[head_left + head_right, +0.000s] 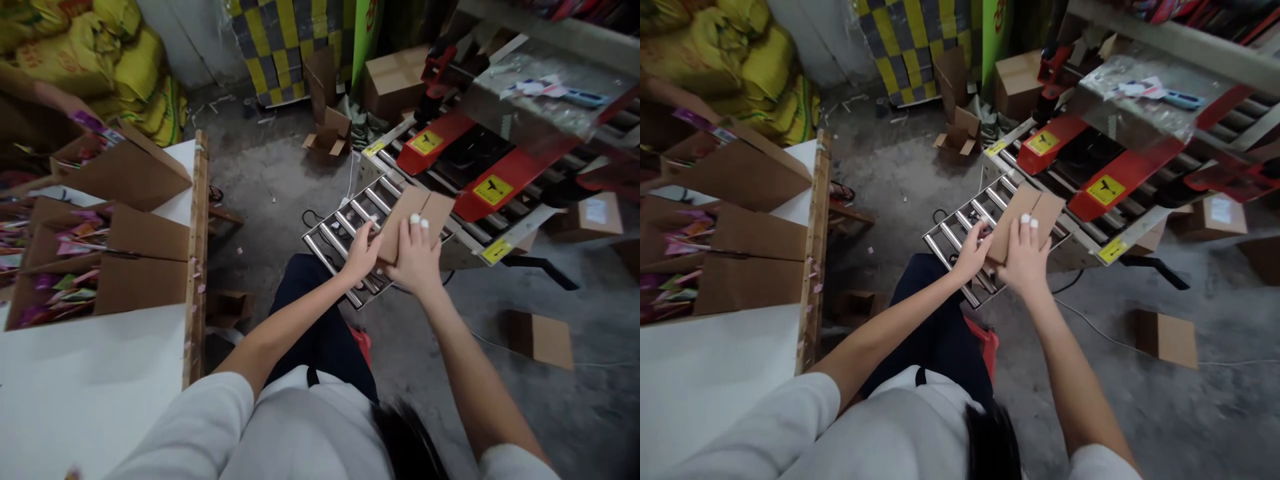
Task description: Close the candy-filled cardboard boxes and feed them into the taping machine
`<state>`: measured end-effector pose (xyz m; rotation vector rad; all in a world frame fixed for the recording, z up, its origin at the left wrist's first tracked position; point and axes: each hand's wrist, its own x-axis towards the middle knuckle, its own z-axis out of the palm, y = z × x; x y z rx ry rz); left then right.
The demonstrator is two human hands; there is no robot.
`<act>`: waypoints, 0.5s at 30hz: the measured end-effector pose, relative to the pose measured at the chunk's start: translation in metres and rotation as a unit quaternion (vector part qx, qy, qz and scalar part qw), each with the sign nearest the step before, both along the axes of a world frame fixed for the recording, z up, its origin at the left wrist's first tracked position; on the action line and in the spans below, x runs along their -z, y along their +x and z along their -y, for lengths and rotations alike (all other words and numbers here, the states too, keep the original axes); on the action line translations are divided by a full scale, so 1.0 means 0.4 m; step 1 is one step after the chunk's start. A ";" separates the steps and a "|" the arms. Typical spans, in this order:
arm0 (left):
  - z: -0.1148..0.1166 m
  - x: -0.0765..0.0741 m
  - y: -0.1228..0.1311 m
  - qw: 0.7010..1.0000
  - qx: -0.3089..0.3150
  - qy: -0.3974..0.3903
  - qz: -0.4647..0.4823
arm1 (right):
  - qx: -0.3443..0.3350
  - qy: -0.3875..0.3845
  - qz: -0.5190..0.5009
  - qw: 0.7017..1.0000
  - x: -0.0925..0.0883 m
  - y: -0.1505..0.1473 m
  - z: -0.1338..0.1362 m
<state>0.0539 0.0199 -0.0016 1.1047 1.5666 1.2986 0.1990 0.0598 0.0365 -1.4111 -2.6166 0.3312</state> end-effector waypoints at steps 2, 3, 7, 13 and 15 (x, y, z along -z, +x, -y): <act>0.073 -0.014 -0.017 0.999 0.018 -0.020 0.036 | 0.035 0.003 0.019 0.999 0.000 0.012 -0.146; 0.121 -0.027 -0.037 0.998 0.033 -0.032 0.046 | 0.046 0.000 0.030 0.998 -0.004 0.017 -0.222; 0.356 -0.108 -0.178 0.997 0.012 -0.065 0.026 | 0.116 -0.032 0.074 0.990 -0.025 0.015 -0.462; 0.760 -0.188 -0.448 0.884 -0.448 0.011 -0.129 | 0.223 0.059 -0.034 0.973 0.050 -0.063 -0.364; 0.879 -0.190 -0.546 0.767 -0.624 0.030 -0.148 | 0.133 0.044 -0.098 0.985 0.092 -0.126 -0.220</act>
